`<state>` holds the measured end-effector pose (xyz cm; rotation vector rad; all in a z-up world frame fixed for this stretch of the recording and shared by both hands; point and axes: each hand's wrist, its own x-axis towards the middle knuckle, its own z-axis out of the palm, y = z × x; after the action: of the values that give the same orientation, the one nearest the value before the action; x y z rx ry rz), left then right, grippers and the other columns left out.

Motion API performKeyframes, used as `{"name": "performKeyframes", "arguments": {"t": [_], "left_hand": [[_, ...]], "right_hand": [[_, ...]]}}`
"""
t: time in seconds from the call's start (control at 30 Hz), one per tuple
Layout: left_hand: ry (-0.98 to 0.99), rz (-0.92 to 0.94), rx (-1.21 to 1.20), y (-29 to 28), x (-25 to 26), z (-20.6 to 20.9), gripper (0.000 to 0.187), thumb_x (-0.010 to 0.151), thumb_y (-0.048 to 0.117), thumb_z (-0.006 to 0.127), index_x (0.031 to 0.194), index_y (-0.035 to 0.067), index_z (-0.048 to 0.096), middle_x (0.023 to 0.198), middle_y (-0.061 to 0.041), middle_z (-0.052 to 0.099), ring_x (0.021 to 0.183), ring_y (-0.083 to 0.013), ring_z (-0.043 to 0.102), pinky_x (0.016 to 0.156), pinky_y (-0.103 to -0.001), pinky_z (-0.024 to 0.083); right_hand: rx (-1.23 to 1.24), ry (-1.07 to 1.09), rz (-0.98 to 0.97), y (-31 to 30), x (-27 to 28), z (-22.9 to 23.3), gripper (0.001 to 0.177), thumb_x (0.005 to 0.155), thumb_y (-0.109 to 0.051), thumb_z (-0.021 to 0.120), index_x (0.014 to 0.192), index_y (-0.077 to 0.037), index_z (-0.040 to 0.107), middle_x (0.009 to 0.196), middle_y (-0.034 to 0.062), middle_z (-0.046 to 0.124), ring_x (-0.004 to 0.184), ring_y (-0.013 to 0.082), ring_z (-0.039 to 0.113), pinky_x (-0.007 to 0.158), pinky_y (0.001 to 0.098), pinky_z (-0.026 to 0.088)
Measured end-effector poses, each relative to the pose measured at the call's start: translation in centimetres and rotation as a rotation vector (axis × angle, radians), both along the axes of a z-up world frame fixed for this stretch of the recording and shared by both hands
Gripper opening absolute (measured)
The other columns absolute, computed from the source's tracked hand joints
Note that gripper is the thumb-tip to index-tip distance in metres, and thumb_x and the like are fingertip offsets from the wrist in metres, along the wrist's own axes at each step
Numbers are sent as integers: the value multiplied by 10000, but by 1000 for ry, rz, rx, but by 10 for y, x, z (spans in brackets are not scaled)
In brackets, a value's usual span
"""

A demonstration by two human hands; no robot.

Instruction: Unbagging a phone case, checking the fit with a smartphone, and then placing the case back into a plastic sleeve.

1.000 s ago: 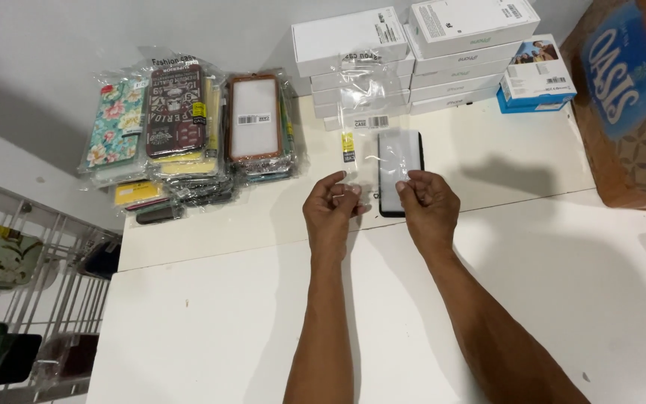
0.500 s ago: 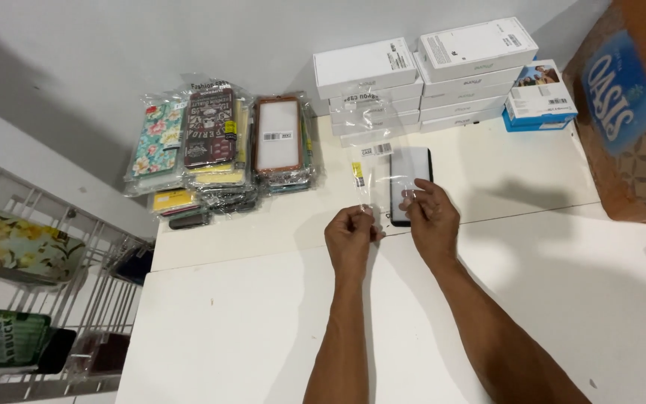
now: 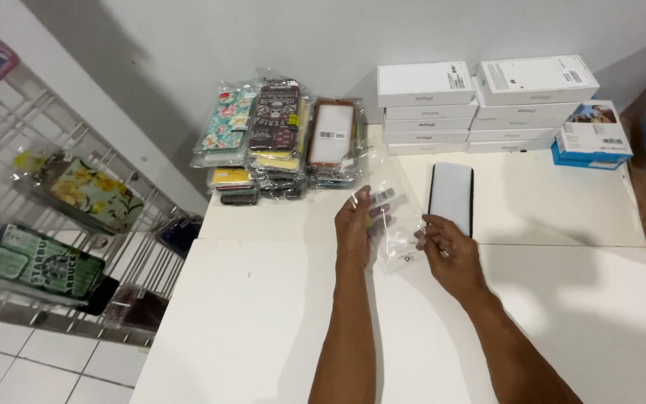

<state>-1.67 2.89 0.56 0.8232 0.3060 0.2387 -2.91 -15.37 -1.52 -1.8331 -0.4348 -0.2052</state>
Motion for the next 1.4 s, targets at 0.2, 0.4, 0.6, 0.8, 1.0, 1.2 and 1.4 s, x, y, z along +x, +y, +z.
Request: {"name": "performKeyframes", "arguments": {"t": [0.2, 0.4, 0.6, 0.8, 1.0, 1.2, 1.4], "left_hand": [[16, 188, -81, 35, 5, 1, 289, 974, 337, 691, 1077, 68, 683, 985, -144, 762, 814, -261, 757, 709, -392, 649], [26, 215, 1, 39, -8, 16, 178, 891, 133, 777, 1030, 59, 695, 945, -163, 760, 784, -290, 764, 638, -386, 638], [11, 141, -82, 40, 3, -6, 280, 834, 37, 796, 1097, 35, 701, 937, -203, 746, 786, -331, 763, 643, -442, 655], [-31, -240, 18, 8, -17, 13, 309, 818, 47, 813, 1094, 1, 683, 956, -192, 754, 806, -286, 764, 623, -406, 657], [-18, -423, 144, -18, -21, 6, 286, 801, -8, 819, 1065, -14, 708, 909, -211, 754, 787, -300, 766, 632, -442, 654], [3, -368, 147, -32, -32, 33, 198, 819, 41, 827, 938, -29, 685, 800, -149, 714, 718, -218, 733, 612, -406, 661], [2, -379, 194, -29, -24, 16, 192, 815, 51, 828, 910, -17, 676, 807, -163, 719, 715, -235, 744, 615, -417, 664]], "right_hand": [[-94, 191, 196, -6, -6, 14, 437, 860, 77, 702, 1274, -62, 695, 887, 135, 787, 756, 185, 693, 733, 402, 600], [-128, 373, 298, -14, -2, 27, 535, 829, 74, 740, 1341, -64, 669, 858, 148, 782, 792, 218, 681, 817, 433, 592], [-91, 523, 402, -35, 3, 36, 619, 690, 16, 885, 1280, 19, 698, 890, 207, 795, 828, 288, 716, 823, 477, 601], [296, 503, 191, -42, 21, 22, 381, 1005, -184, 582, 1301, 47, 648, 1084, 194, 718, 981, 274, 689, 876, 428, 567], [405, 467, 110, -35, 30, -2, 331, 962, -106, 703, 1271, 7, 669, 1019, 136, 714, 904, 221, 703, 845, 385, 617], [421, 497, 39, -36, 30, -4, 234, 905, -54, 774, 1128, -7, 719, 895, 75, 695, 815, 151, 667, 780, 313, 612], [507, 507, 12, -33, 29, 3, 118, 984, -76, 694, 1075, -6, 719, 890, 85, 704, 818, 128, 668, 777, 288, 603]]}}
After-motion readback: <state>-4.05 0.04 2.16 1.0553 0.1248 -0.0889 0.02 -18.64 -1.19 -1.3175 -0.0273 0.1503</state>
